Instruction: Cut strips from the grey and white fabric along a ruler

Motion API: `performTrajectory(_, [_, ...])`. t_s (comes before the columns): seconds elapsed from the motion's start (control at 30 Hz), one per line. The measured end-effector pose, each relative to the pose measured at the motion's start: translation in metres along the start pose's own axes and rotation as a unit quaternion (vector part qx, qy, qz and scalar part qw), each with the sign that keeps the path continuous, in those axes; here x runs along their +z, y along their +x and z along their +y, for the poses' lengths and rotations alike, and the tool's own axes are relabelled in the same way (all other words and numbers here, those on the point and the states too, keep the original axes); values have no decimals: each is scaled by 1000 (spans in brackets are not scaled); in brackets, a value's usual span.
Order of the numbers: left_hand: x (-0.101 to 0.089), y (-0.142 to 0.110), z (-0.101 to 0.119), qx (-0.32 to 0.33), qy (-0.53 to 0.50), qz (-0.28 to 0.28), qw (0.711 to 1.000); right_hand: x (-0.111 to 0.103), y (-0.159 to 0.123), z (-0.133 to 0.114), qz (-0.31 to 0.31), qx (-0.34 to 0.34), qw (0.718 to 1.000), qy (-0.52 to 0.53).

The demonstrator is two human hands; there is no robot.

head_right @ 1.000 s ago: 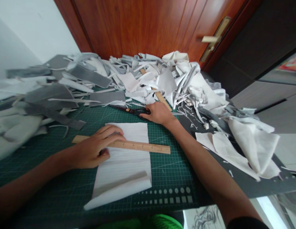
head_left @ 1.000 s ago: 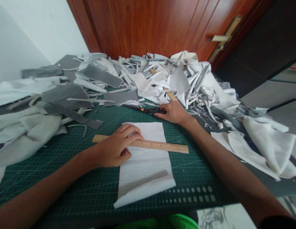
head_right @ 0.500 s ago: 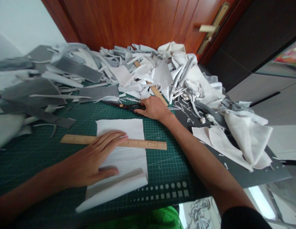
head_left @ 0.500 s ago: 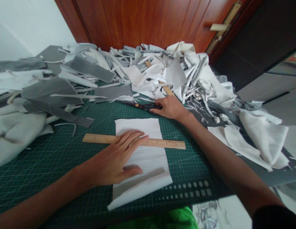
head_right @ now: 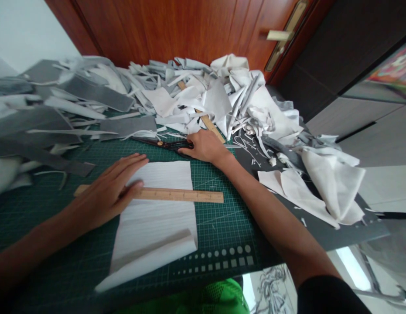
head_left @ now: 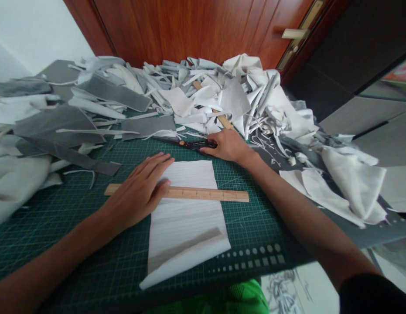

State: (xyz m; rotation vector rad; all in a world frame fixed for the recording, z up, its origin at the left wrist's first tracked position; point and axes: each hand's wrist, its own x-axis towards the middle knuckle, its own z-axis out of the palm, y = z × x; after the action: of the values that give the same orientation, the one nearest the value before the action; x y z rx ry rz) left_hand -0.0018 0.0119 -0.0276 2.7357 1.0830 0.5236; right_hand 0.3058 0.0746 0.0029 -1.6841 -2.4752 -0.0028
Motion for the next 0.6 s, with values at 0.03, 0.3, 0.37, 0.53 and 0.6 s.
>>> performTrajectory(0.03, [0, 0, -1, -10, 5, 5, 1000, 1, 0, 0, 2, 0, 1000, -1])
performTrajectory(0.3, [4, -2, 7, -19, 33, 26, 999, 2, 1, 2, 5, 1, 1000, -2])
performTrajectory(0.37, [4, -2, 9, -13, 41, 32, 999, 2, 0, 1, 4, 3, 1000, -2])
performTrajectory(0.53, [-2, 0, 14, 29, 62, 72, 995, -1, 0, -2, -1, 7, 1000, 1])
performTrajectory(0.6, [-5, 0, 16, 69, 60, 89, 992, -1, 0, -2, -4, 8, 1000, 5])
